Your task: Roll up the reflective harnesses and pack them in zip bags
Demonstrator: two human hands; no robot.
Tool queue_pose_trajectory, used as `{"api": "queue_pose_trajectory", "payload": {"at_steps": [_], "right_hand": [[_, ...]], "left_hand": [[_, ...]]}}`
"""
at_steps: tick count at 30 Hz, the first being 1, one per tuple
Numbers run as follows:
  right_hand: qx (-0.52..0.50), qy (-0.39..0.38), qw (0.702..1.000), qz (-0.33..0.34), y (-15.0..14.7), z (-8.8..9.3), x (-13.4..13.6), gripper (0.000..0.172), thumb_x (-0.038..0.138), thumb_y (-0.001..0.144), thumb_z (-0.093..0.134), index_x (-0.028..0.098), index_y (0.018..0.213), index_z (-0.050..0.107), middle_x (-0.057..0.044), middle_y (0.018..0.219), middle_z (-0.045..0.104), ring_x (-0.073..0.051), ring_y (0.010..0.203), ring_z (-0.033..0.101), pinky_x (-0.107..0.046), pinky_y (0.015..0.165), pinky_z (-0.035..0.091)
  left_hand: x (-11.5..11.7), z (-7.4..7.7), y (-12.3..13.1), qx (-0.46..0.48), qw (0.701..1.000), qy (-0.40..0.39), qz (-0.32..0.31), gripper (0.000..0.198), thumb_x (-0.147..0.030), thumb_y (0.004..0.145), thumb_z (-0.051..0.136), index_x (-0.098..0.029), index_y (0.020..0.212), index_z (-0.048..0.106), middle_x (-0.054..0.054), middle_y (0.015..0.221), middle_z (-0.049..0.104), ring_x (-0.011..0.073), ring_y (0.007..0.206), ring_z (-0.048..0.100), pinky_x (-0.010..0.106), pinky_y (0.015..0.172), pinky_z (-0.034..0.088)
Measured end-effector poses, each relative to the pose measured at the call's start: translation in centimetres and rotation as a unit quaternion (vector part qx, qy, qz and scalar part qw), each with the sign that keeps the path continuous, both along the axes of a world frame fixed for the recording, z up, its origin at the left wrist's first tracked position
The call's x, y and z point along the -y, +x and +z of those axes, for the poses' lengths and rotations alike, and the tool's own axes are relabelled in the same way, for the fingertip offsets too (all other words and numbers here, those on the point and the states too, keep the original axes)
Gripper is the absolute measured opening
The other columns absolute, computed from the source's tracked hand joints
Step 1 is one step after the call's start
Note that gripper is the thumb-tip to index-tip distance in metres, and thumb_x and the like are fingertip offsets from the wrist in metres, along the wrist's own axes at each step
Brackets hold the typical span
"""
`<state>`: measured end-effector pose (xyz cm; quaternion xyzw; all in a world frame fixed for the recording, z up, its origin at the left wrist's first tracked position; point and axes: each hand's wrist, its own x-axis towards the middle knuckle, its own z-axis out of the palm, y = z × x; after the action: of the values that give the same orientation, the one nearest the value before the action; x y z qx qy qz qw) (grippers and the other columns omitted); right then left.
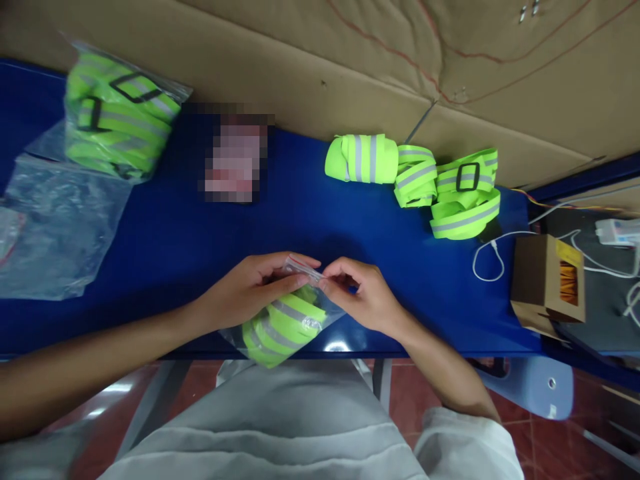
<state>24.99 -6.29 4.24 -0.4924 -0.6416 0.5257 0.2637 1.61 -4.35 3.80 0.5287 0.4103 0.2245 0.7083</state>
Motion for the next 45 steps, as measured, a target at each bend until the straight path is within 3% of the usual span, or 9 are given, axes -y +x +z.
{"api": "queue_pose_trajectory", "payload": {"at_steps": [5, 9, 14, 17, 25, 34, 39, 42, 45], "right_hand": [[0.009, -0.002, 1.0, -0.004, 0.0, 0.1, 0.0, 0.019, 0.038, 0.095, 0.071, 0.02, 0.089, 0.07, -0.001, 0.078, 0.069, -0.012, 0.067, 0.061, -0.023, 0.057, 0.045], [-0.012, 0.005, 1.0, -0.005, -0.2, 0.0, -0.1, 0.019, 0.038, 0.092, 0.075, 0.022, 0.101, 0.073, 0.0, 0.08, 0.07, -0.011, 0.067, 0.063, -0.024, 0.062, 0.049], [0.014, 0.052, 0.999, 0.005, -0.4, -0.1, 0.1, 0.015, 0.034, 0.098, 0.067, 0.021, 0.09, 0.07, -0.001, 0.082, 0.074, -0.013, 0.073, 0.067, -0.025, 0.066, 0.05], [0.062, 0.089, 0.993, 0.036, -0.6, -0.1, 0.3, 0.012, 0.03, 0.102, 0.06, 0.022, 0.095, 0.064, -0.001, 0.084, 0.073, -0.012, 0.073, 0.066, -0.025, 0.068, 0.049], [0.044, 0.108, 0.992, 0.054, -0.5, -0.6, 0.1, 0.008, 0.031, 0.102, 0.061, 0.024, 0.106, 0.065, -0.001, 0.094, 0.074, -0.013, 0.081, 0.067, -0.026, 0.075, 0.052], [0.052, 0.134, 0.988, 0.059, -0.7, -0.2, 0.3, 0.009, 0.027, 0.101, 0.061, 0.022, 0.096, 0.066, -0.001, 0.085, 0.069, -0.013, 0.073, 0.062, -0.026, 0.069, 0.049], [0.036, 0.142, 0.987, 0.06, -1.1, -0.5, 0.2, 0.008, 0.026, 0.101, 0.061, 0.021, 0.106, 0.066, -0.003, 0.093, 0.071, -0.014, 0.082, 0.066, -0.028, 0.076, 0.052], [0.01, 0.149, 0.988, 0.047, -1.4, -1.0, 0.2, 0.01, 0.025, 0.099, 0.065, 0.022, 0.109, 0.067, -0.003, 0.097, 0.073, -0.014, 0.085, 0.068, -0.026, 0.077, 0.054], [-0.01, 0.167, 0.985, 0.04, -1.6, -1.2, 0.2, 0.009, 0.021, 0.097, 0.068, 0.021, 0.106, 0.069, -0.002, 0.094, 0.074, -0.013, 0.081, 0.068, -0.025, 0.074, 0.054]], "left_hand": [[-0.2, 0.0, 0.0, -0.008, 1.0, -0.005, -0.001, 0.039, -0.043, 0.096, 0.065, -0.02, 0.127, 0.069, 0.004, 0.099, 0.079, 0.0187, 0.086, 0.073, 0.024, 0.071, 0.053], [-0.1, -0.1, 0.0, 0.001, 1.0, 0.011, -0.013, 0.042, -0.042, 0.096, 0.065, -0.02, 0.131, 0.068, 0.005, 0.109, 0.08, 0.0193, 0.094, 0.074, 0.024, 0.076, 0.054], [0.4, -0.1, 0.1, -0.051, 0.997, 0.036, -0.044, 0.052, -0.043, 0.097, 0.063, -0.02, 0.144, 0.06, 0.006, 0.113, 0.08, 0.0201, 0.093, 0.075, 0.025, 0.075, 0.053], [0.5, -0.1, 0.2, -0.036, 0.996, 0.059, -0.051, 0.049, -0.041, 0.098, 0.061, -0.021, 0.143, 0.061, 0.006, 0.114, 0.08, 0.0197, 0.092, 0.075, 0.025, 0.075, 0.053], [0.3, -0.1, 0.1, -0.073, 0.987, 0.126, -0.07, 0.052, -0.042, 0.101, 0.056, -0.021, 0.148, 0.058, 0.0, 0.086, 0.077, 0.0129, 0.061, 0.057, 0.022, 0.055, 0.036], [0.3, 0.0, 0.1, -0.085, 0.979, 0.161, -0.094, 0.055, -0.043, 0.102, 0.052, -0.02, 0.152, 0.054, -0.003, 0.072, 0.068, 0.0112, 0.053, 0.048, 0.022, 0.052, 0.033], [0.5, -0.2, 0.0, -0.095, 0.974, 0.183, -0.093, 0.058, -0.042, 0.102, 0.053, -0.02, 0.156, 0.047, -0.005, 0.067, 0.063, 0.0107, 0.052, 0.046, 0.021, 0.051, 0.032], [0.7, -0.7, 0.0, -0.11, 0.964, 0.218, -0.102, 0.062, -0.04, 0.103, 0.051, -0.019, 0.16, 0.039, -0.004, 0.071, 0.067, 0.0117, 0.055, 0.053, 0.021, 0.054, 0.036], [1.1, -1.3, 0.1, -0.124, 0.951, 0.263, -0.106, 0.065, -0.036, 0.104, 0.051, -0.02, 0.163, 0.031, 0.002, 0.093, 0.077, 0.0154, 0.074, 0.068, 0.023, 0.068, 0.047]]}}
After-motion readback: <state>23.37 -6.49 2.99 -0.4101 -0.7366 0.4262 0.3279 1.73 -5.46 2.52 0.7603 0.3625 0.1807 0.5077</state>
